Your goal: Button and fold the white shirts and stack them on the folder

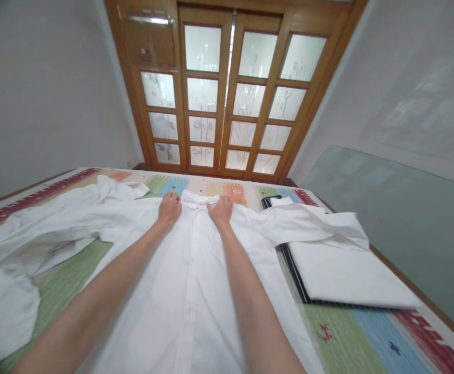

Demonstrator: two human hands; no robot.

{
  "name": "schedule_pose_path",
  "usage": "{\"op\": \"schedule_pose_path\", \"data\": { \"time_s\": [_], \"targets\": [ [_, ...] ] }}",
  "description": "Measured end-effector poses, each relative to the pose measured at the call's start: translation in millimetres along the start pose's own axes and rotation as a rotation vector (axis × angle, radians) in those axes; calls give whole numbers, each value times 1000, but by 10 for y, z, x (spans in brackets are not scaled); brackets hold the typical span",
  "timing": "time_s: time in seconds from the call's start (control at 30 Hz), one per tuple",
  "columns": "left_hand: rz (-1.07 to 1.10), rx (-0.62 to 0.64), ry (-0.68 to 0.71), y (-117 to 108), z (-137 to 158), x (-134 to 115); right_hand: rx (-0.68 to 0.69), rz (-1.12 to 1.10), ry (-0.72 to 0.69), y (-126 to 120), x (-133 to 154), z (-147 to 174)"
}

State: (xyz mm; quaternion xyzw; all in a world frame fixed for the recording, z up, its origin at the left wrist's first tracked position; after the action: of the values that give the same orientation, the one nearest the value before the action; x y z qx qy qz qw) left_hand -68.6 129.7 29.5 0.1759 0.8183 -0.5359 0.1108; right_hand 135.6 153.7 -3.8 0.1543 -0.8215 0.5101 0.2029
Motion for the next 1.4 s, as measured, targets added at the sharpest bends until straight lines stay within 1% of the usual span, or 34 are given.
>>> {"op": "schedule_pose_path", "data": {
  "time_s": [0.07,0.1,0.17,0.23,0.3,0.4,0.47,0.57,0.67,0.77,0.87,0.97,1.0,1.07,1.13,1.2,1.27,1.3,1.4],
  "targets": [
    [49,62,19,-2,107,-166,25,14,24,-2,-20,-12],
    [76,102,32,12,157,-248,62,35,22,-8,-35,-21],
    [105,199,52,71,258,-387,174,94,-22,-37,-80,-29],
    [79,239,59,130,354,-482,281,145,-87,-101,-162,-5],
    [19,207,67,162,434,-538,334,186,-141,-193,-269,56],
    [-47,141,94,182,509,-574,352,281,-187,-304,-410,185],
    [-50,135,103,195,527,-569,352,336,-191,-331,-459,257],
    [-29,154,79,213,525,-531,364,360,-148,-326,-481,292],
    [-43,179,81,220,523,-518,422,372,-83,-309,-486,250],
    [-88,161,85,200,529,-532,471,359,-31,-291,-485,195],
    [-96,154,60,197,536,-538,441,328,27,-263,-456,167],
    [-85,166,52,219,537,-535,364,298,87,-250,-381,159],
    [-88,163,57,224,534,-533,328,286,88,-258,-337,155],
    [-97,152,68,225,525,-530,237,243,36,-290,-210,140],
    [-95,138,48,212,512,-518,141,164,-75,-320,-41,135],
    [-91,121,9,190,502,-504,86,64,-206,-302,141,160],
    [-102,125,-4,178,499,-504,91,-8,-284,-219,290,210],
    [-111,137,-2,180,499,-508,107,-24,-292,-161,341,238],
    [-121,186,0,208,504,-510,138,-16,-259,-1,411,312]
  ]
}}
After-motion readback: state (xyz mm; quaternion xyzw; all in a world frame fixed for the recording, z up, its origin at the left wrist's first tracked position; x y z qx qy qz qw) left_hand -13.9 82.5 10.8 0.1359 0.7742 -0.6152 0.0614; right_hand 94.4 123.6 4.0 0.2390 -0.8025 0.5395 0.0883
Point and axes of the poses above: each hand's wrist, its own z-axis away from the middle knuckle, its own y-axis out of the palm, x = y × z, the point moved 4 cm from there along -z, towards the middle knuckle, and after that the axes turned 5 degrees about x, right-handed, at the moved point
